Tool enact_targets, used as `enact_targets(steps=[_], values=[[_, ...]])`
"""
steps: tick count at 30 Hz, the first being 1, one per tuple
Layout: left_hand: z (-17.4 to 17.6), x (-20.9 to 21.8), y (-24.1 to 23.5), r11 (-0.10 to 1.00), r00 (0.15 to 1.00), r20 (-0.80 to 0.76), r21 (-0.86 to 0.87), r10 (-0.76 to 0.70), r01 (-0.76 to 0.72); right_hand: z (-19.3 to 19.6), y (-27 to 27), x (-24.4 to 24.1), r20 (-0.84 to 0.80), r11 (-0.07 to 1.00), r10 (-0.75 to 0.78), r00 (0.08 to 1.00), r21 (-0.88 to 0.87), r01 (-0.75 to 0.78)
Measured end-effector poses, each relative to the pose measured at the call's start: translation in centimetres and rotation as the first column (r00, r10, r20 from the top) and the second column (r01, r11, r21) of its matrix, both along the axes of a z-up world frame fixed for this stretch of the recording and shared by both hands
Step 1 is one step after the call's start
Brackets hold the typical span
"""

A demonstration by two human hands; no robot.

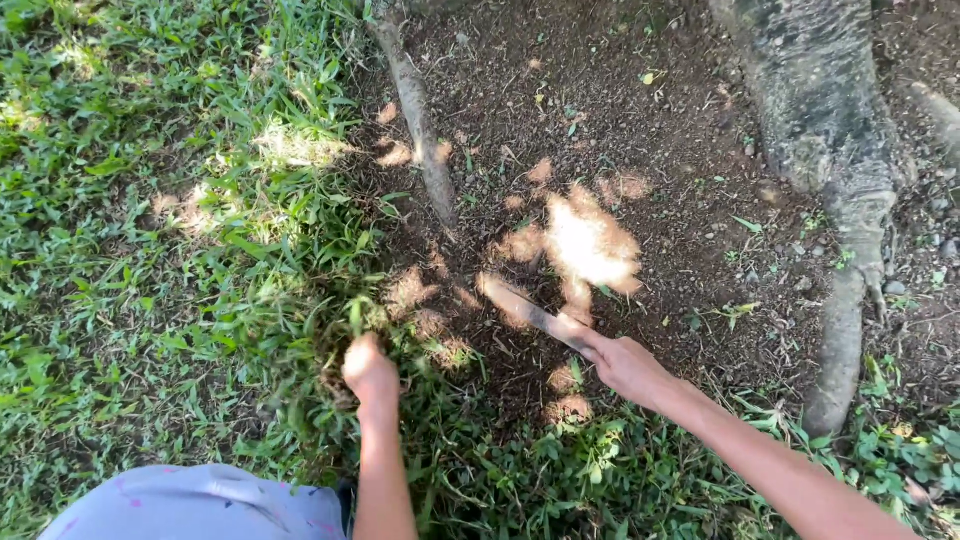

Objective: Digging and harvesting small seed-like objects from the soil using a machete.

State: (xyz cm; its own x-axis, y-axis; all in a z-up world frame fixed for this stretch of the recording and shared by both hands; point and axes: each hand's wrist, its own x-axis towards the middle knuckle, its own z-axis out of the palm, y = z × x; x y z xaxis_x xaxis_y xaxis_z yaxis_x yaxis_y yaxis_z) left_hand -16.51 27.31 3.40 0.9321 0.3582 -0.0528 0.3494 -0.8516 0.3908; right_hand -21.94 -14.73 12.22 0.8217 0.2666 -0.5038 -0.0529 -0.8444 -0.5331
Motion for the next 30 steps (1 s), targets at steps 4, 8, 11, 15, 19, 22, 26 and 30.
enact_targets(steps=[4,8,11,15,19,22,26,30], values=[[5.5,1.2,-3.3,0.968,0.986,-0.156,0.235,-0.053,0.089,4.4,0.8,-1.8,0.084,0.985,0.17,0.982,-0.052,-0.166],[9.9,0.5,-10.7,0.954,0.969,-0.07,0.171,-0.238,0.247,7.6,-0.6,-3.4,-0.066,0.896,0.377,0.924,-0.228,-0.382],[10.1,-2.0,-13.2,0.834,0.772,0.317,0.177,-0.551,0.523,5.9,-3.6,-5.3,-0.081,0.922,0.294,0.952,-0.238,-0.305],[-2.6,-5.8,-9.8,0.783,0.93,-0.208,-0.611,-0.302,0.117,6.0,-6.5,-6.8,0.03,0.99,0.013,0.999,-0.138,-0.008],[-1.6,-4.4,-9.4,0.983,0.983,0.118,-0.096,-0.142,0.153,6.6,-6.9,-7.7,0.062,0.978,0.003,0.998,-0.21,0.011],[8.9,-3.6,-14.0,0.973,0.974,0.145,0.176,-0.174,0.147,6.7,-6.3,-7.9,0.01,0.958,-0.003,1.0,-0.287,0.005],[5.7,-4.6,-16.5,0.733,0.721,0.134,0.147,-0.68,0.664,9.6,-4.7,-7.1,-0.008,0.975,-0.141,0.99,-0.173,0.138],[6.0,-5.1,-17.8,0.739,0.762,0.021,0.265,-0.647,0.62,9.9,-4.6,-6.4,-0.051,0.98,-0.189,0.981,-0.077,0.185]])
